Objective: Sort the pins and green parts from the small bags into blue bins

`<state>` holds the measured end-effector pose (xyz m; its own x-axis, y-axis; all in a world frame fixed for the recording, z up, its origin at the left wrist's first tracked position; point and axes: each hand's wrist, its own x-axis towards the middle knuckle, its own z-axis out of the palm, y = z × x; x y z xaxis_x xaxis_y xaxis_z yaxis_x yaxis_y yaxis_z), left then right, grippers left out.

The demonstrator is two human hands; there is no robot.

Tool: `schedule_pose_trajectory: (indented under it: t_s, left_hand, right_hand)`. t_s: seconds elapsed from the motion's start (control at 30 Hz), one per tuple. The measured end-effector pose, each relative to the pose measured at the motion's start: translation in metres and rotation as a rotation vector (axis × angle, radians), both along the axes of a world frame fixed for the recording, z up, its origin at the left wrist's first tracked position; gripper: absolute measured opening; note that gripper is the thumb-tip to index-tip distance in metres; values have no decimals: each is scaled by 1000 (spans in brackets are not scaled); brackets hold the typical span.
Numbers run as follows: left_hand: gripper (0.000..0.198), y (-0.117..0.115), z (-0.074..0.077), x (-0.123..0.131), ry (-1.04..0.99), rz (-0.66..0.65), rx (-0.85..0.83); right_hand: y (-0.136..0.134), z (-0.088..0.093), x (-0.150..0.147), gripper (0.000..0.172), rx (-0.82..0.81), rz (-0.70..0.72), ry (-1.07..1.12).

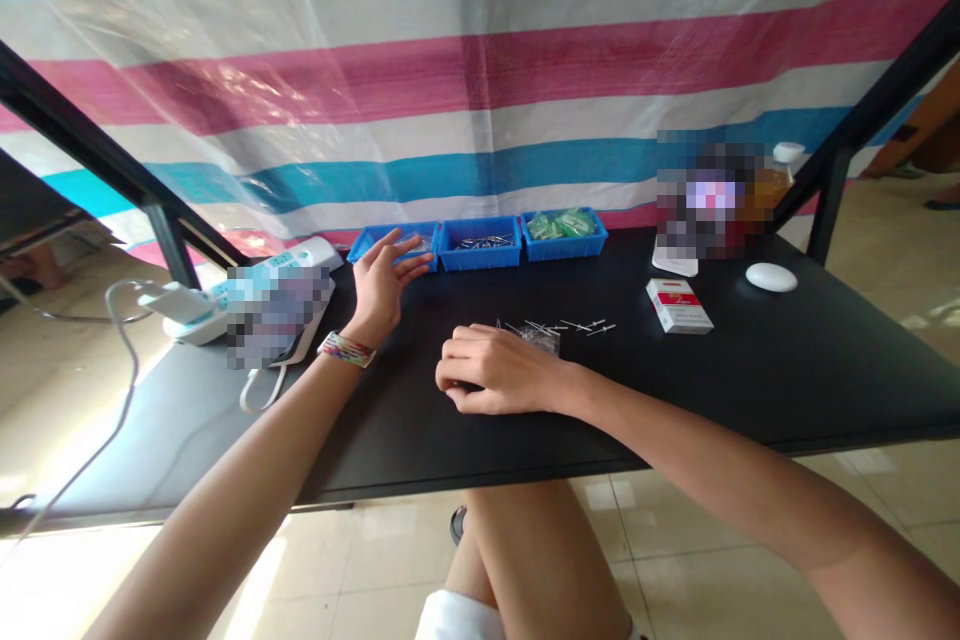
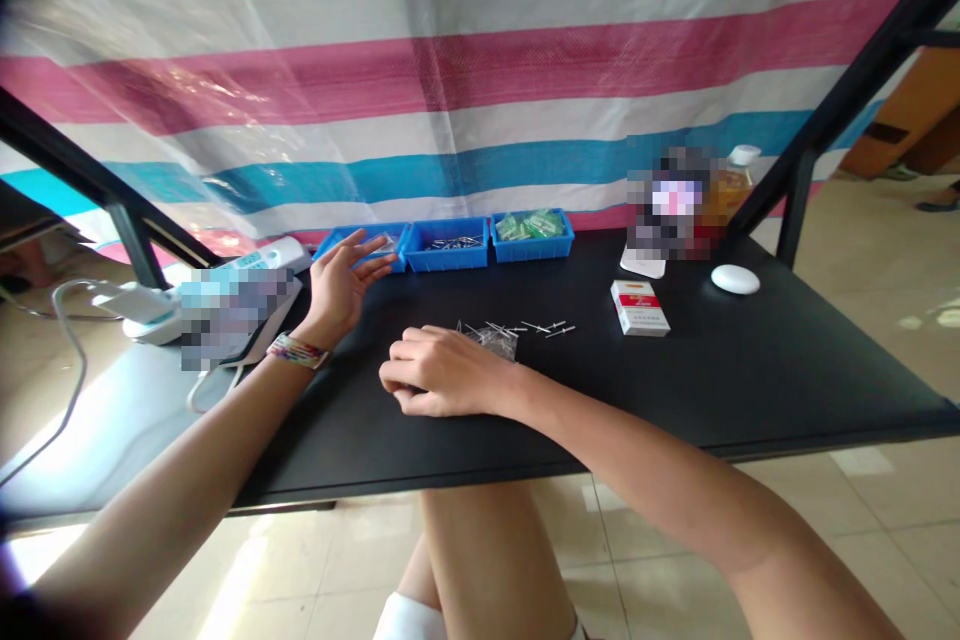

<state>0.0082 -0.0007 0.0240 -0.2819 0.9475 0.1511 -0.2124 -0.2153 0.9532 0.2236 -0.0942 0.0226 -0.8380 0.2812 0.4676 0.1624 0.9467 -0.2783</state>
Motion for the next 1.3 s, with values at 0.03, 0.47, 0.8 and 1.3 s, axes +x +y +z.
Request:
schedule_pose_trajectory:
  t_s: [0.03,0.47,0.8,1.3]
  left_hand:
    - [34,-1,0,1,41,-10,7]
    - [43,-26,1,24,429,-675,-54]
    - [33,-26,3,24,481,-574,37]
    - [33,-26,1,25,452,-595,-12]
  right_hand:
    - [1,2,1,12,-27,-29,54]
    - [60,-12,19,24,-924,-418,824]
    - [59,-11,18,24,-1055,-403,799]
    - [62,-12,21,18,-950,-422,783]
